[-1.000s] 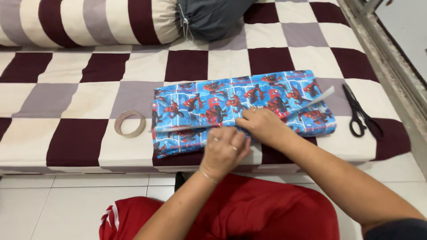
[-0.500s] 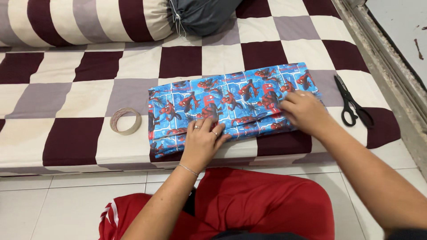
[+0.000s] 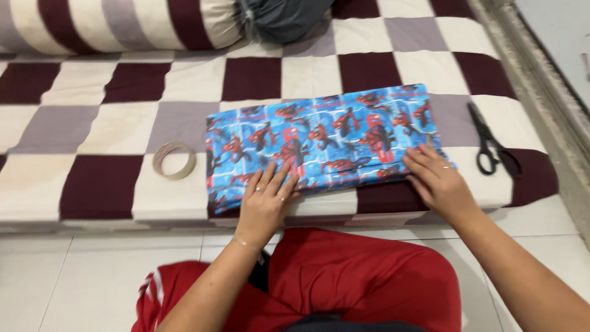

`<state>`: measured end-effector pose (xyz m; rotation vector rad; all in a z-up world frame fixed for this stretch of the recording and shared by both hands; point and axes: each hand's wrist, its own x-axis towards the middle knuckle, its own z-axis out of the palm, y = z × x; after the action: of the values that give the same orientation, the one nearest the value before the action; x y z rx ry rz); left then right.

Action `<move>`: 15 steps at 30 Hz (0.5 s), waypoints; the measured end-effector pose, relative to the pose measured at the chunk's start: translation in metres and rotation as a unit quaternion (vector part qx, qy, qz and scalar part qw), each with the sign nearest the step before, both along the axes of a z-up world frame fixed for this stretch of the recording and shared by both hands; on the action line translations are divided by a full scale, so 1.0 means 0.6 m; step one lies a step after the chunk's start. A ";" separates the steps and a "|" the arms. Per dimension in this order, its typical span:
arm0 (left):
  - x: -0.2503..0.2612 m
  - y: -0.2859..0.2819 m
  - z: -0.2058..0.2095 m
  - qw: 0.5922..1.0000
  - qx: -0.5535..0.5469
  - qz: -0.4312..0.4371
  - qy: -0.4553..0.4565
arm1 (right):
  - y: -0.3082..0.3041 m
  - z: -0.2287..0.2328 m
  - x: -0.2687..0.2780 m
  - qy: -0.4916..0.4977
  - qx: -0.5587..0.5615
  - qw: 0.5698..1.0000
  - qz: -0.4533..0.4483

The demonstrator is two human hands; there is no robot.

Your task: The person wraps a rectangular box with Spider-Man themed wrapping paper on a checkered bed. They fold the paper, secure it with clear tape, and trim excess paper with scissors.

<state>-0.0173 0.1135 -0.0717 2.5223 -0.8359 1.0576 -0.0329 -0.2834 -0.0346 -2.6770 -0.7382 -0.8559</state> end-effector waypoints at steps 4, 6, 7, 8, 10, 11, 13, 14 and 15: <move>0.007 0.021 -0.014 1.000 -0.007 0.012 0.008 | 0.014 -0.011 0.002 -0.011 -0.008 1.000 -0.011; 0.015 0.022 -0.016 0.999 -0.029 0.019 0.002 | 0.021 -0.005 0.002 -0.003 -0.009 1.000 -0.015; 0.017 0.023 -0.019 0.999 -0.033 0.027 -0.001 | 0.026 -0.003 0.003 0.005 -0.005 1.000 -0.010; 0.020 0.023 -0.023 0.999 -0.036 0.036 -0.005 | 0.030 0.001 0.006 0.013 -0.001 1.000 -0.006; 0.021 0.022 -0.030 0.998 -0.038 0.052 -0.006 | 0.039 0.011 0.014 0.017 -0.023 1.000 0.006; 0.020 0.022 -0.034 0.997 -0.038 0.063 -0.002 | 0.047 0.014 0.017 0.019 -0.034 0.999 0.012; 0.015 0.025 -0.039 0.995 -0.046 0.089 0.012 | 0.068 0.012 0.022 0.049 -0.002 0.998 0.023; 0.009 0.029 -0.040 0.993 -0.055 0.105 0.021 | 0.078 0.009 0.023 0.065 0.015 0.997 0.028; 0.006 0.031 -0.040 0.991 -0.064 0.117 0.031 | 0.089 0.004 0.024 0.057 -0.001 0.998 0.022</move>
<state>-0.0137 0.1322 -0.0956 2.5725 -0.4476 1.0594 -0.0186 -0.2300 -0.0322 -2.6747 -0.7673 -0.6860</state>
